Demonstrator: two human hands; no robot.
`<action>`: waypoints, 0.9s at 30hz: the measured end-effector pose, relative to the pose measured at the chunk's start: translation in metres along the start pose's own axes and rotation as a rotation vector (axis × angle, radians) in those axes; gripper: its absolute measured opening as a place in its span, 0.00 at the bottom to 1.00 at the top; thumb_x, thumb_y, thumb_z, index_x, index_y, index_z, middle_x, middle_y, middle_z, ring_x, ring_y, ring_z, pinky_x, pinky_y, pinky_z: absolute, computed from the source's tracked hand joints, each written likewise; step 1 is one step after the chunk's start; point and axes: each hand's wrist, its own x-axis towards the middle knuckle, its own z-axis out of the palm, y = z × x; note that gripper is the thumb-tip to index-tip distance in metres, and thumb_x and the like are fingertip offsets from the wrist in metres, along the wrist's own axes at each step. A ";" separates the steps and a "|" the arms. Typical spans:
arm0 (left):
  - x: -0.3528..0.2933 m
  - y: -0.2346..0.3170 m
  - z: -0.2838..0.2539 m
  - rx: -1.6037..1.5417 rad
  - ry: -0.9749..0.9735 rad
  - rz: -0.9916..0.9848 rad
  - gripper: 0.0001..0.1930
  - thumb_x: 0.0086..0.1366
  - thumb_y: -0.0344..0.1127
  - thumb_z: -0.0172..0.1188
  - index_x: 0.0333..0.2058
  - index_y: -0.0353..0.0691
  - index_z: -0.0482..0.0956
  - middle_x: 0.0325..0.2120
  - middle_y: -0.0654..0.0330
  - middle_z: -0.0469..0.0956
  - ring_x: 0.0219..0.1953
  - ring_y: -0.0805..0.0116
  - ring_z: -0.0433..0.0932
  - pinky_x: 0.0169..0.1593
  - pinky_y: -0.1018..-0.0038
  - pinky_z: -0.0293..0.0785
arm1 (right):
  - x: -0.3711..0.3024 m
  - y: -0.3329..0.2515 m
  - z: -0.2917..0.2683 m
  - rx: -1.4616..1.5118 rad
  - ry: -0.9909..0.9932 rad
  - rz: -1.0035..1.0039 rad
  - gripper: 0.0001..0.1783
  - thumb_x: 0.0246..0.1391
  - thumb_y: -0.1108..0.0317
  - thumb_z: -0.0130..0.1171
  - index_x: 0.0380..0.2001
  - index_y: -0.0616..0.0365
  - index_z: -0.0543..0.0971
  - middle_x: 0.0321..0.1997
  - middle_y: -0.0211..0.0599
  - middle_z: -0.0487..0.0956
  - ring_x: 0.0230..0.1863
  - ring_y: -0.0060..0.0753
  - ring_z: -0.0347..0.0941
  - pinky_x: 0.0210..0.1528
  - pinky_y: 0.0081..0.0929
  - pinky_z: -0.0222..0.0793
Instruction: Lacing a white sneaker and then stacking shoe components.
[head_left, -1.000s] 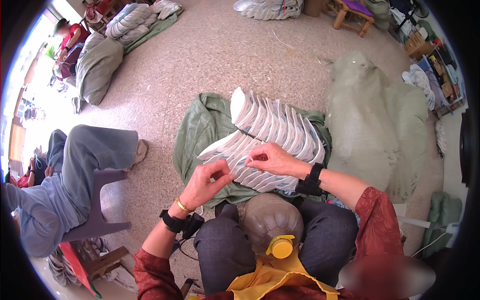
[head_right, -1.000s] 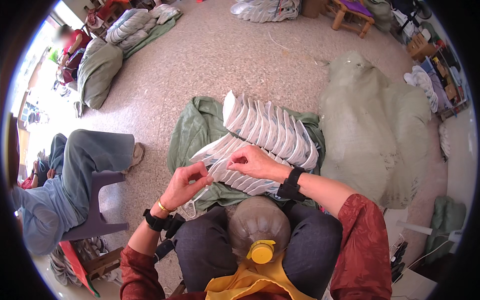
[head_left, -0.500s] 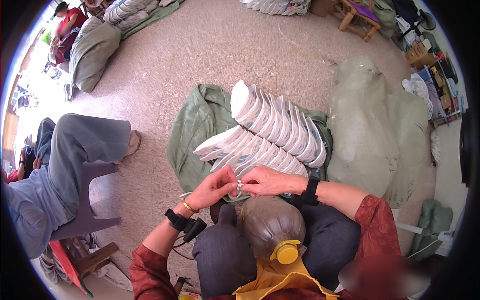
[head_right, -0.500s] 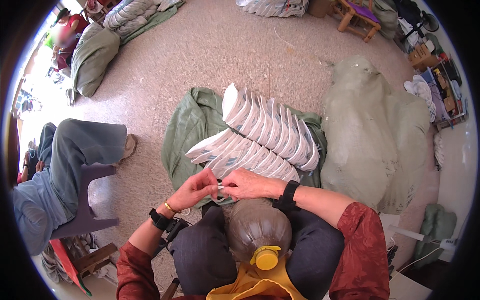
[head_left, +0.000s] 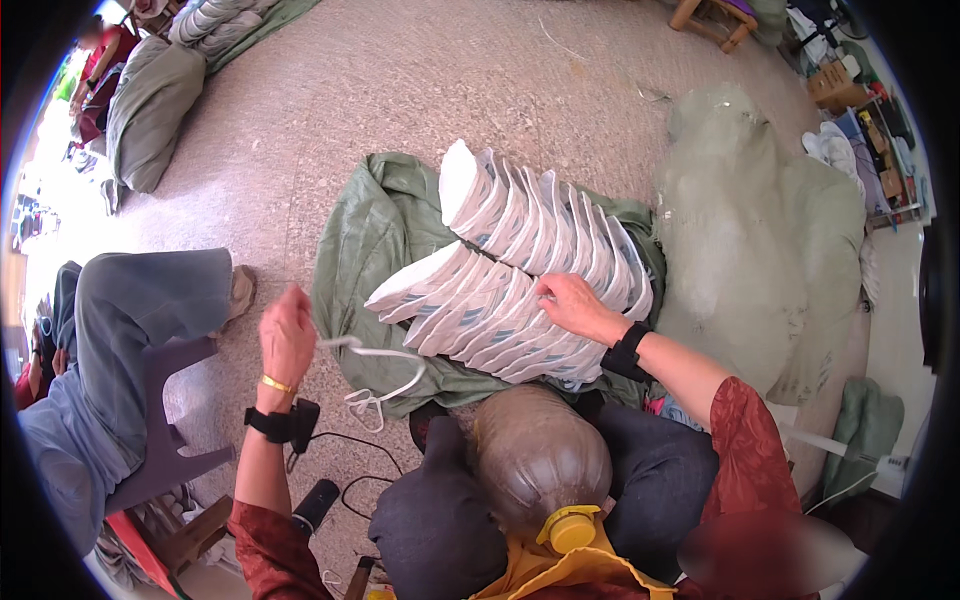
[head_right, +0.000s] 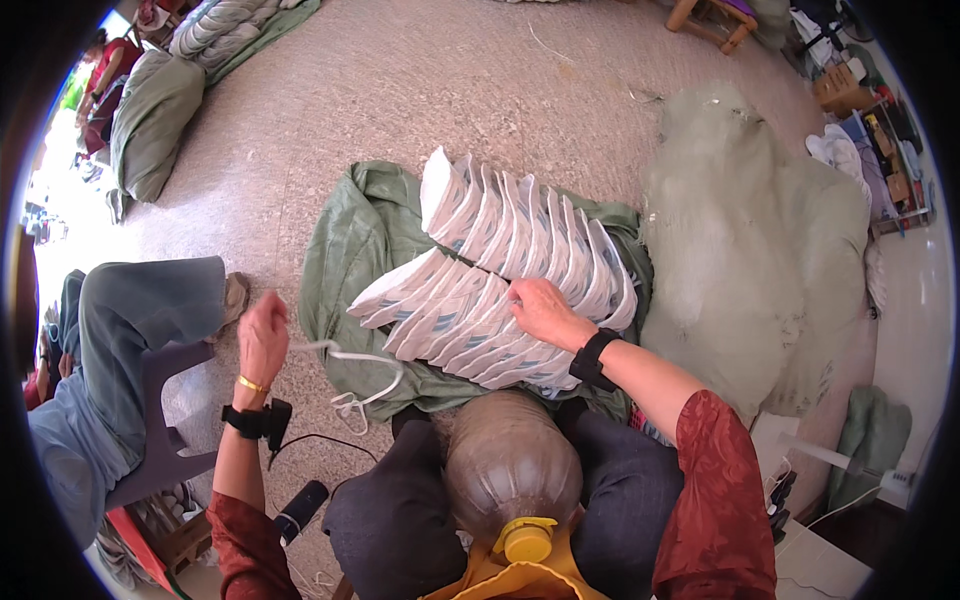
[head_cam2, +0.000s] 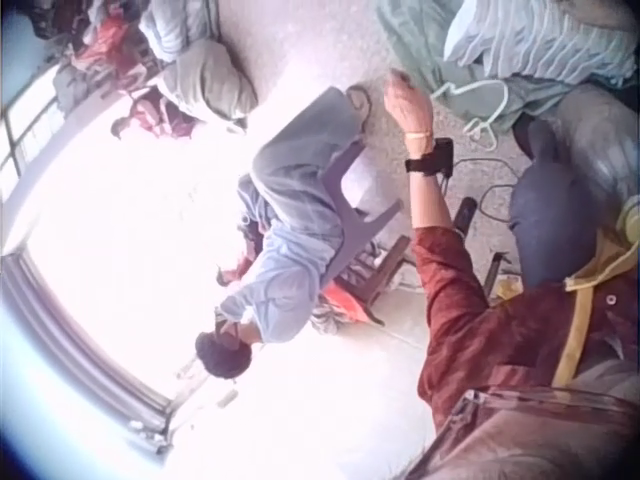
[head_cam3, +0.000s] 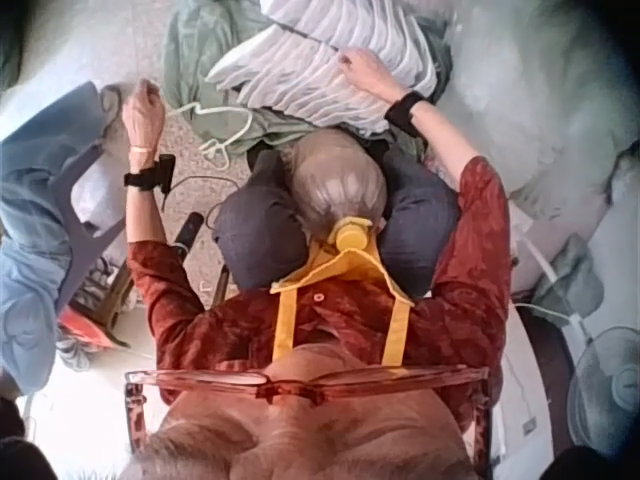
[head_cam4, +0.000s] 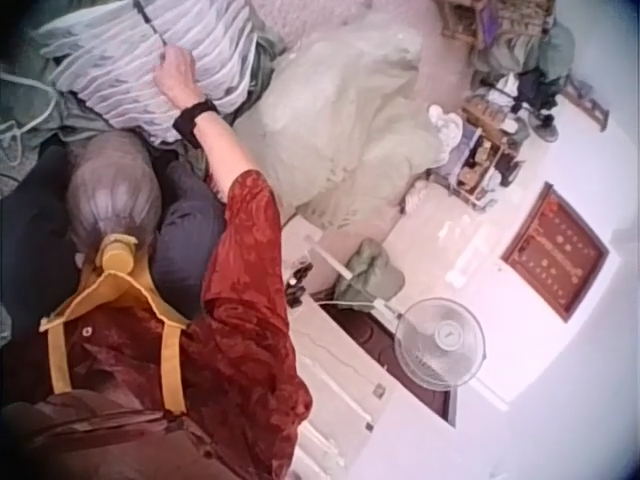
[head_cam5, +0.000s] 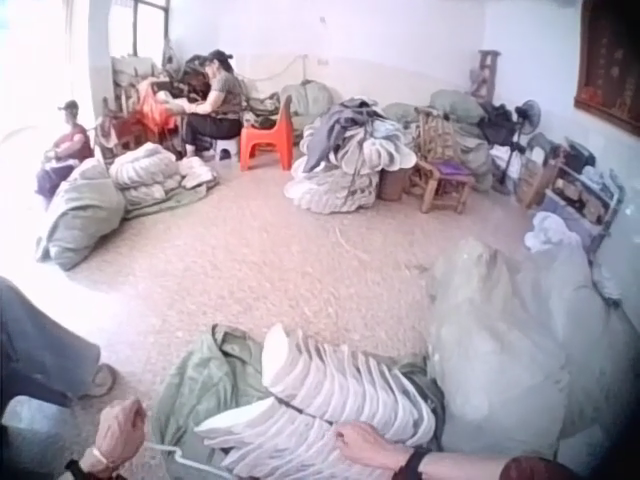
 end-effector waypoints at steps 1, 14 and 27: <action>0.008 0.002 0.007 -0.005 -0.007 0.006 0.06 0.61 0.20 0.54 0.37 0.36 0.73 0.28 0.52 0.79 0.31 0.52 0.79 0.36 0.60 0.73 | -0.004 0.007 0.002 -0.025 -0.024 0.049 0.10 0.53 0.70 0.62 0.37 0.65 0.80 0.35 0.55 0.82 0.41 0.61 0.79 0.46 0.49 0.74; 0.071 0.114 0.149 -0.284 -0.419 0.097 0.42 0.45 0.64 0.77 0.43 0.29 0.75 0.35 0.42 0.83 0.43 0.44 0.83 0.50 0.58 0.77 | -0.001 0.018 0.006 -0.122 0.003 -0.060 0.15 0.44 0.71 0.67 0.29 0.75 0.76 0.30 0.66 0.78 0.39 0.68 0.78 0.44 0.51 0.75; 0.067 0.113 0.175 -0.284 -0.500 0.089 0.46 0.41 0.65 0.78 0.46 0.29 0.77 0.35 0.39 0.84 0.42 0.41 0.84 0.48 0.56 0.79 | 0.011 0.002 0.021 -0.288 -0.245 0.228 0.24 0.34 0.73 0.65 0.39 0.73 0.74 0.34 0.62 0.79 0.42 0.64 0.75 0.50 0.48 0.72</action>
